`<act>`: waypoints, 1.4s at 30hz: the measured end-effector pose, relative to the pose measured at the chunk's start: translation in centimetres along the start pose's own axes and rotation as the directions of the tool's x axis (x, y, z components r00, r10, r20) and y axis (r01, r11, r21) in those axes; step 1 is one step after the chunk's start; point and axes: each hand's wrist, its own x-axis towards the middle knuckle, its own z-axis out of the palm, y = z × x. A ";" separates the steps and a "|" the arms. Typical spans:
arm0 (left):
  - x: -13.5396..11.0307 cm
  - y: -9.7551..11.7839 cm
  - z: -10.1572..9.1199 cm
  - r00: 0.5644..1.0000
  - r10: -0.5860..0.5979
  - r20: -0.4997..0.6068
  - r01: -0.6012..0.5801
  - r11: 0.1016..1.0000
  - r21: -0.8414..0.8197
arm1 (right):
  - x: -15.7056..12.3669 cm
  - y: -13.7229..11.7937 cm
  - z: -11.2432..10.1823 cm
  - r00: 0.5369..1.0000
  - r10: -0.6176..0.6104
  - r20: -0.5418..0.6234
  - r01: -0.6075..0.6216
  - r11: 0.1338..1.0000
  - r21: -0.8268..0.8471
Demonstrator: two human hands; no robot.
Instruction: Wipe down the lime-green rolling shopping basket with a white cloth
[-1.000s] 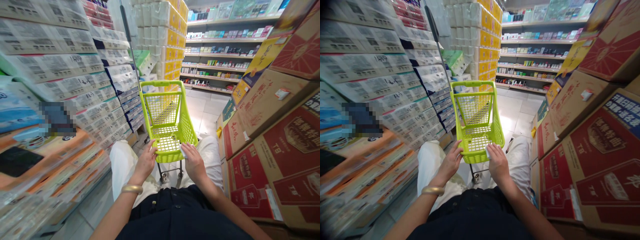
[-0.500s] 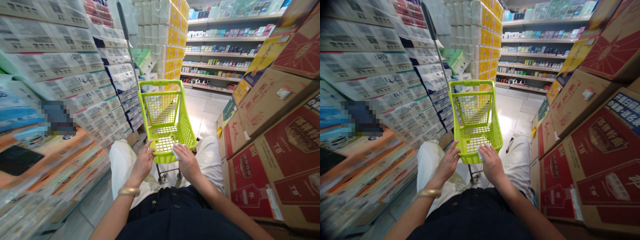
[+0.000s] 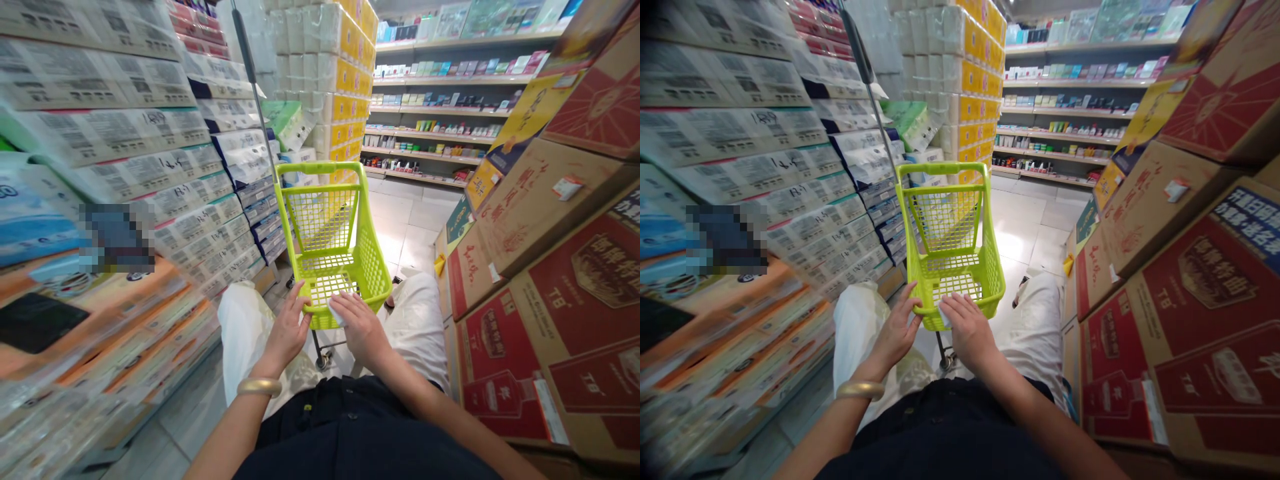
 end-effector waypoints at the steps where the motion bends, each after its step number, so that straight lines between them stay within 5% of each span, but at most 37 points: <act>1: 0.0 0.0 -0.1 1.000 -0.002 0.000 0.002 1.000 0.000 | -0.5 0.9 -0.6 0.999 0.028 -0.021 -0.029 0.999 -0.015; 6: 0.0 0.4 -0.1 1.000 -0.010 -0.002 0.010 1.000 -0.002 | -2.3 4.4 -3.0 0.977 0.158 -0.145 -0.176 0.977 -0.122; 16: -0.3 0.5 0.2 1.000 0.001 -0.024 0.000 0.999 0.041 | 0.7 -0.8 0.8 0.999 -0.045 -0.007 0.045 0.998 -0.038; 24: -0.3 0.5 0.3 0.999 0.006 -0.042 -0.004 0.999 0.050 | -2.5 3.1 -2.7 0.980 0.120 -0.156 -0.140 0.983 -0.123; 33: -0.3 0.8 0.0 0.999 0.020 -0.048 -0.016 0.997 0.074 | 0.8 -0.8 0.7 0.998 -0.059 0.020 0.059 0.998 -0.009; 42: -0.6 0.7 0.0 0.999 0.012 -0.040 -0.009 0.998 0.067 | -1.6 2.5 -1.8 0.992 0.084 -0.095 -0.094 0.990 -0.101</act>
